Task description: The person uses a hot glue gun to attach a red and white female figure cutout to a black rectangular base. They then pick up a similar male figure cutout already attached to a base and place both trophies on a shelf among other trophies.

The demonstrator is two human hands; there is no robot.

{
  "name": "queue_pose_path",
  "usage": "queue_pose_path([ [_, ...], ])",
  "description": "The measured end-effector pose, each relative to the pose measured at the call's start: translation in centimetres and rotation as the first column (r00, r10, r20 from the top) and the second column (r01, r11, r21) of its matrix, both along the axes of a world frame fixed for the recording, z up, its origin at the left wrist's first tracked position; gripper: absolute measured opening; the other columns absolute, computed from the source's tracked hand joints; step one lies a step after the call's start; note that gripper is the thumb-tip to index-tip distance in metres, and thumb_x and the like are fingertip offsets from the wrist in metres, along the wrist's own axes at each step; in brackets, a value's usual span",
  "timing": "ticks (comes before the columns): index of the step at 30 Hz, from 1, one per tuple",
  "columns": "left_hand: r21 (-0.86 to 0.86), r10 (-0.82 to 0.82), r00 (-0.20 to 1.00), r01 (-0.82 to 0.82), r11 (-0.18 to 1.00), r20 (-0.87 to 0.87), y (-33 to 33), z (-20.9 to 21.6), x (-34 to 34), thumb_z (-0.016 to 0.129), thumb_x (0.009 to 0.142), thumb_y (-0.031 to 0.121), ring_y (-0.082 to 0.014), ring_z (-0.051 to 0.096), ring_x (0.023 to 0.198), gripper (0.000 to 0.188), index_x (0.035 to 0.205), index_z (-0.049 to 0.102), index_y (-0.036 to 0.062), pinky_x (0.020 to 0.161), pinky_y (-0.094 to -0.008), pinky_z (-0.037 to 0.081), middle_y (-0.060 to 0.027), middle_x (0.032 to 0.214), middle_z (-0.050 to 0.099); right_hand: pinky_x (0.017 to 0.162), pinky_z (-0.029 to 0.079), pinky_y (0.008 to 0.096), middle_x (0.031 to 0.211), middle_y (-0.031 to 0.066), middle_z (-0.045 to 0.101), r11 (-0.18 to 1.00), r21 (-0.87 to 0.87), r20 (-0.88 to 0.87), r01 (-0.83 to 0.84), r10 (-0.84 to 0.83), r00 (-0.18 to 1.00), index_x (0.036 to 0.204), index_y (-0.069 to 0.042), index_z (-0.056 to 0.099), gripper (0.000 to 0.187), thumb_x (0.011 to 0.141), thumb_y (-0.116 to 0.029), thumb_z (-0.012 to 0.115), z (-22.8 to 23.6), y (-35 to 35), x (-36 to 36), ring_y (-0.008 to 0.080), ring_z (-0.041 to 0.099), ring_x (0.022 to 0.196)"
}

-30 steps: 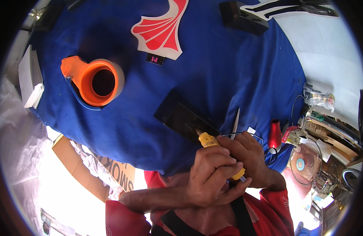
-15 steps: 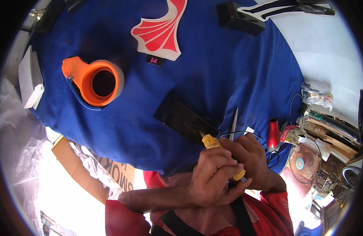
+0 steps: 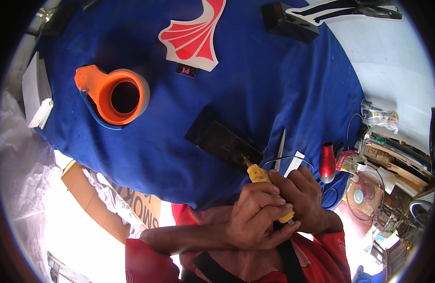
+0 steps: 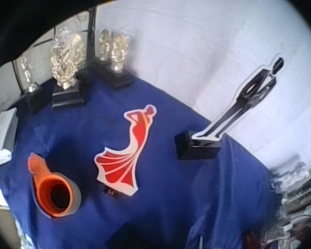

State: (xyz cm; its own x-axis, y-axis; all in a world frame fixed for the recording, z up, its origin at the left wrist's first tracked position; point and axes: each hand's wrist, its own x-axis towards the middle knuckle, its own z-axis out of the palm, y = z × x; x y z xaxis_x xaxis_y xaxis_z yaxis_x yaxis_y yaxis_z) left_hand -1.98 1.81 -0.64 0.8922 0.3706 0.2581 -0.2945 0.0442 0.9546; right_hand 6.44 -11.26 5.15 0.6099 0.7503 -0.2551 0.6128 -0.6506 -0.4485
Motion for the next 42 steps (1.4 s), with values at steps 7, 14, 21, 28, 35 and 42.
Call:
queue_pose_path([
  [7,-0.001,-0.002,1.0,0.002,1.0,0.003,0.0,0.0,0.1,0.09,0.066,0.016,-0.0291,0.06,0.102,0.036,0.093,0.07,0.0025,0.078,-0.0375,0.053,-0.0102,0.099,0.059,0.051,0.043,0.0367,0.081,0.0074,0.053,0.999,0.041,-0.014,-0.008,0.008,1.0,0.127,0.002,0.062,0.062,0.071,-0.022,0.074,-0.2,0.0,0.1,0.0259,0.051,0.071],
  [14,0.053,0.049,0.999,-0.05,0.997,0.022,0.1,0.2,0.8,0.09,0.054,0.012,-0.0272,0.06,0.093,0.044,0.092,0.069,0.0046,0.072,-0.0358,0.049,-0.0102,0.098,0.059,0.055,0.045,0.0379,0.082,0.0084,0.056,0.993,0.118,-0.007,-0.032,0.033,0.999,0.126,0.004,0.062,0.059,0.073,-0.02,0.073,-1.0,0.3,0.7,0.0281,0.053,0.071],
  [21,0.09,0.096,0.995,-0.095,0.991,-0.009,0.7,0.5,1.7,0.09,0.05,0.012,-0.0278,0.06,0.094,0.045,0.09,0.07,0.0055,0.072,-0.0351,0.049,-0.0096,0.093,0.06,0.057,0.047,0.0376,0.083,0.0092,0.057,0.981,0.194,-0.041,0.003,0.005,0.999,0.124,0.004,0.063,0.056,0.073,-0.018,0.073,-1.5,1.3,1.8,0.0278,0.056,0.073],
  [28,0.108,0.102,0.994,-0.098,0.989,-0.028,1.5,0.4,1.8,0.09,0.052,0.009,-0.0278,0.059,0.096,0.044,0.091,0.07,0.0059,0.074,-0.036,0.049,-0.0092,0.095,0.059,0.057,0.047,0.0378,0.082,0.0095,0.057,0.973,0.229,-0.053,-0.007,0.02,0.998,0.123,0.004,0.064,0.054,0.074,-0.018,0.073,-2.0,2.5,2.3,0.0276,0.056,0.072],
  [35,0.143,0.079,0.996,-0.071,0.987,-0.052,1.6,0.1,2.0,0.089,0.054,0.008,-0.0275,0.058,0.097,0.043,0.093,0.069,0.0075,0.076,-0.0359,0.05,-0.0079,0.098,0.059,0.056,0.043,0.039,0.078,0.0094,0.053,0.97,0.243,-0.09,0.008,0.014,0.996,0.12,0.004,0.064,0.051,0.075,-0.019,0.073,-2.6,2.5,2.8,0.0268,0.052,0.067],
  [42,0.147,0.102,0.993,-0.091,0.985,-0.066,0.9,0.2,1.9,0.088,0.056,0.009,-0.0273,0.059,0.093,0.039,0.09,0.069,0.0078,0.076,-0.0355,0.051,-0.0067,0.092,0.061,0.055,0.042,0.0387,0.076,0.009,0.051,0.967,0.256,-0.071,0.012,0.007,0.997,0.119,0.004,0.064,0.051,0.075,-0.019,0.073,-3.0,2.2,2.5,0.0266,0.05,0.067],
])
